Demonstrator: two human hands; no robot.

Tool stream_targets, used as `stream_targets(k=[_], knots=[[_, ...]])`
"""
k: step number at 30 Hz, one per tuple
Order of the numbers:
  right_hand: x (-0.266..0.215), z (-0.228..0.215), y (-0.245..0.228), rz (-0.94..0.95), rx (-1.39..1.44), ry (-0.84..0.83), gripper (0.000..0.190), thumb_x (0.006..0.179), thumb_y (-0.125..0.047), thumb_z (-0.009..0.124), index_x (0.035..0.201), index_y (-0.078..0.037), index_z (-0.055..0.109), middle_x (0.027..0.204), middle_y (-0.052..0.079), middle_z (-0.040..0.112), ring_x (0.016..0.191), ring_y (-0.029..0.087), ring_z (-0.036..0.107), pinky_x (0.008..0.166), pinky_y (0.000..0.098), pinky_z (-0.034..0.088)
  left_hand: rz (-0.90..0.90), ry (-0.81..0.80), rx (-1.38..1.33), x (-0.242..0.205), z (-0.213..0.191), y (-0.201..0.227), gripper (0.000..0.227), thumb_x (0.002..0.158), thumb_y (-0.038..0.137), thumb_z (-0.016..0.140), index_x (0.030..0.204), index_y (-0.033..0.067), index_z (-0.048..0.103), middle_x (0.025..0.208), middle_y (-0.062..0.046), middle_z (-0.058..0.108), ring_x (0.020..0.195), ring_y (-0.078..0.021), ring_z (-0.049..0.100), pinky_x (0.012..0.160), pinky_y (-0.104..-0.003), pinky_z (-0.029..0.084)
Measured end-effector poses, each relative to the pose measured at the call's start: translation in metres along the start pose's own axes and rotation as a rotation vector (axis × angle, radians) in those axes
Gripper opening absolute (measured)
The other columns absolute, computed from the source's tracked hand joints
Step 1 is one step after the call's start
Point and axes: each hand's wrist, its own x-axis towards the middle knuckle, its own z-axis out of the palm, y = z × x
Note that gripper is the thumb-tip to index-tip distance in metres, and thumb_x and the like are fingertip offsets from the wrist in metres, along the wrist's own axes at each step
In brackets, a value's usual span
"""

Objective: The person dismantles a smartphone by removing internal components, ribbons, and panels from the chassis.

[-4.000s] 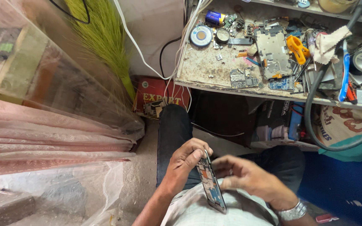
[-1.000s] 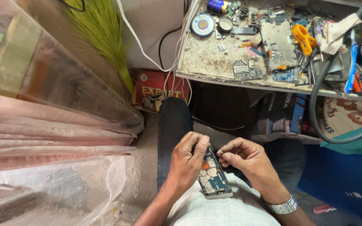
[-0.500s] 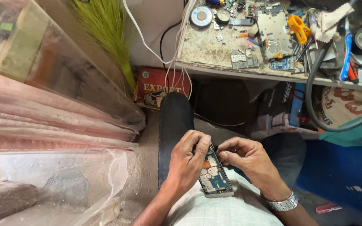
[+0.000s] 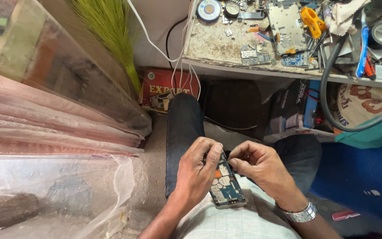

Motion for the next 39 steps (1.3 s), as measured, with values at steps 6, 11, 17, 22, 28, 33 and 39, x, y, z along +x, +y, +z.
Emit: stream_targets(k=[6, 11, 17, 22, 28, 33, 39], knots=[[0.000, 0.000, -0.008, 0.009, -0.097, -0.027, 0.015, 0.088, -0.001, 0.073, 0.102, 0.005, 0.074, 0.086, 0.005, 0.074, 0.074, 0.007, 0.066, 0.064, 0.0215, 0.056, 0.056, 0.023, 0.080, -0.001, -0.001, 0.003, 0.026, 0.103, 0.028, 0.059, 0.093, 0.0048, 0.066, 0.091, -0.005, 0.067, 0.076, -0.0196, 0.065, 0.068, -0.033, 0.052], [-0.004, 0.004, -0.014, 0.023, -0.184, -0.006, 0.018, 0.089, -0.002, 0.073, 0.105, 0.004, 0.077, 0.085, 0.006, 0.075, 0.074, 0.008, 0.066, 0.065, 0.0231, 0.056, 0.079, 0.044, 0.106, -0.003, -0.001, 0.004, 0.026, 0.102, 0.029, 0.060, 0.093, 0.0051, 0.066, 0.091, -0.006, 0.067, 0.077, -0.0208, 0.066, 0.067, -0.034, 0.053], [-0.008, 0.009, -0.014, 0.007, -0.084, -0.018, 0.022, 0.087, -0.001, 0.073, 0.108, 0.005, 0.076, 0.092, 0.008, 0.077, 0.084, 0.011, 0.071, 0.075, 0.0253, 0.060, 0.071, 0.043, 0.118, -0.004, -0.002, 0.003, 0.028, 0.102, 0.030, 0.059, 0.094, 0.0049, 0.067, 0.091, -0.005, 0.067, 0.076, -0.0200, 0.066, 0.067, -0.034, 0.053], [-0.010, 0.011, -0.010, -0.038, -0.080, -0.006, 0.022, 0.088, 0.000, 0.072, 0.109, 0.006, 0.077, 0.097, 0.010, 0.076, 0.085, 0.013, 0.072, 0.076, 0.0260, 0.060, 0.066, 0.036, 0.097, -0.005, -0.003, 0.002, 0.029, 0.103, 0.030, 0.057, 0.094, 0.0051, 0.068, 0.091, -0.005, 0.067, 0.076, -0.0189, 0.067, 0.066, -0.034, 0.054], [-0.009, 0.013, -0.003, -0.004, -0.006, 0.044, 0.022, 0.087, 0.003, 0.072, 0.108, 0.006, 0.076, 0.098, 0.010, 0.075, 0.086, 0.014, 0.071, 0.077, 0.0264, 0.060, 0.094, 0.052, 0.098, -0.006, -0.003, 0.002, 0.030, 0.104, 0.031, 0.057, 0.093, 0.0047, 0.067, 0.092, -0.005, 0.067, 0.077, -0.0191, 0.066, 0.066, -0.033, 0.054], [-0.012, 0.014, 0.000, -0.049, -0.035, 0.047, 0.021, 0.087, 0.004, 0.072, 0.107, 0.006, 0.076, 0.097, 0.010, 0.074, 0.085, 0.013, 0.071, 0.075, 0.0259, 0.060, 0.058, 0.043, 0.079, -0.007, -0.003, 0.004, 0.030, 0.103, 0.031, 0.058, 0.092, 0.0048, 0.066, 0.092, -0.005, 0.067, 0.076, -0.0191, 0.067, 0.065, -0.034, 0.054], [-0.011, 0.014, 0.001, 0.014, -0.016, 0.062, 0.021, 0.087, 0.003, 0.071, 0.107, 0.006, 0.075, 0.091, 0.010, 0.076, 0.081, 0.012, 0.071, 0.073, 0.0262, 0.060, 0.118, 0.065, 0.116, -0.009, -0.004, 0.005, 0.027, 0.103, 0.030, 0.059, 0.094, 0.0050, 0.065, 0.093, -0.007, 0.066, 0.081, -0.0220, 0.068, 0.069, -0.036, 0.054]])
